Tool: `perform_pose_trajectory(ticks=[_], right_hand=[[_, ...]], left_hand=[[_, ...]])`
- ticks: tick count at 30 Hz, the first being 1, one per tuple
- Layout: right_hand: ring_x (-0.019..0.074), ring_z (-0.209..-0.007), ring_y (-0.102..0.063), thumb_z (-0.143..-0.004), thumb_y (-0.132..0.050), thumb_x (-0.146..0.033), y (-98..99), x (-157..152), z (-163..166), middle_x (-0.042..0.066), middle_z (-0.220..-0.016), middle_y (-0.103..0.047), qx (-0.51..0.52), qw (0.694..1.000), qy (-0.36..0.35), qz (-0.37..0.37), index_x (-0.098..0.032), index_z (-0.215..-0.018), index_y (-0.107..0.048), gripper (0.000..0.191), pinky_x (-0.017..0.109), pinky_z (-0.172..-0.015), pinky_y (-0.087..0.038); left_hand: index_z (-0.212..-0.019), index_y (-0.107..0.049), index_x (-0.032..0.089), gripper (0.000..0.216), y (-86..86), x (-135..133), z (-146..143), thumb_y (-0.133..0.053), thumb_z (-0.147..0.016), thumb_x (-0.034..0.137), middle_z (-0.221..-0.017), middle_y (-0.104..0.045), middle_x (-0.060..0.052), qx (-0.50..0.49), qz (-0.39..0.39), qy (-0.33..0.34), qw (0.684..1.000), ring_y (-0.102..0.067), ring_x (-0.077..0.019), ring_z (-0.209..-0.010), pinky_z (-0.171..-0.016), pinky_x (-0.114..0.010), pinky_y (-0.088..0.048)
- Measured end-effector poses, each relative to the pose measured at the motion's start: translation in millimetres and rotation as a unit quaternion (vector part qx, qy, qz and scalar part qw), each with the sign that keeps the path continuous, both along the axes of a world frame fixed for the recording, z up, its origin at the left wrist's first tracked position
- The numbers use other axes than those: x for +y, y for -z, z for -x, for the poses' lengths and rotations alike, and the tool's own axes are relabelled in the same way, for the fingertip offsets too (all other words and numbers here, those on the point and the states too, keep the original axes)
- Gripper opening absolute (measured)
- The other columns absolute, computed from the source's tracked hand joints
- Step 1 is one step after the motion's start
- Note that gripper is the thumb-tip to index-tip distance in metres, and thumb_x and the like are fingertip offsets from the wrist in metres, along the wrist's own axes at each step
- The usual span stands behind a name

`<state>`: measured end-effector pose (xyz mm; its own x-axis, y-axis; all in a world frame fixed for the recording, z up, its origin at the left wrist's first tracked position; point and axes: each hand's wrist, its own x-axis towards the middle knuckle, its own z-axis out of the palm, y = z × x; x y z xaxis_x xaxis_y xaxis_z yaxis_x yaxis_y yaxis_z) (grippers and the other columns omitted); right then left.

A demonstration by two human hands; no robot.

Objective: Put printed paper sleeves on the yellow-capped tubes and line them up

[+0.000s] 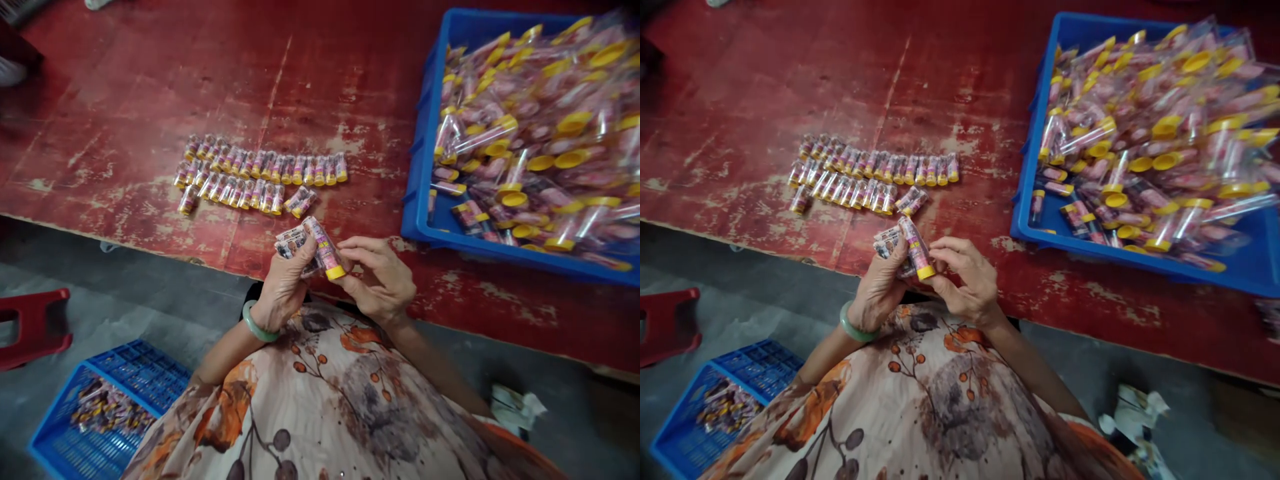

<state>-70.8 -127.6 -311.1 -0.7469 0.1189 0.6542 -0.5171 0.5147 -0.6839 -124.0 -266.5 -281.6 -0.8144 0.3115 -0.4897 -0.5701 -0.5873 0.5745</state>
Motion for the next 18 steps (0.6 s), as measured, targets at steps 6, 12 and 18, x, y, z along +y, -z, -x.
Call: perform_pose_trajectory(ticks=[6, 12, 18], right_hand=[[0.02, -0.086, -0.067, -0.087, -0.067, -0.026, 0.3, -4, 3, 0.005, -0.098, -0.07, 0.032, 0.999, 0.035, 0.015, -0.025, -0.107, -0.069, 0.02, 0.034, -0.072, -0.056], [0.0196, -0.087, -0.068, -0.083, -0.071, -0.02, -4.3, -3, -1, 0.005, -0.099, -0.07, 0.02, 0.999, 0.02, 0.019, -0.025, -0.106, -0.07, 0.023, 0.033, -0.074, -0.056], [0.0205, -0.085, -0.068, -0.084, -0.064, -0.015, -8.2, -7, -4, 0.005, -0.097, -0.071, 0.026, 0.998, 0.048, 0.019, -0.024, -0.103, -0.07, 0.021, 0.035, -0.072, -0.058]], left_hand=[[-0.082, -0.069, 0.015, 0.037, -3.7, 3, -13, -0.089, -0.057, 0.033, -0.078, -0.07, 0.001, -0.005, 0.008, 0.029, 1.0, -0.063, -0.0113, -0.067, -0.07, -0.025, -0.051], [-0.081, -0.069, 0.015, 0.036, -5.1, 2, -14, -0.089, -0.057, 0.034, -0.076, -0.07, 0.001, 0.0, 0.013, 0.036, 0.999, -0.062, -0.0113, -0.065, -0.073, -0.027, -0.051], [-0.079, -0.07, 0.015, 0.037, -5.3, 4, -16, -0.09, -0.054, 0.034, -0.077, -0.07, 0.0, 0.011, 0.025, 0.03, 0.999, -0.063, -0.0124, -0.068, -0.075, -0.027, -0.05]])
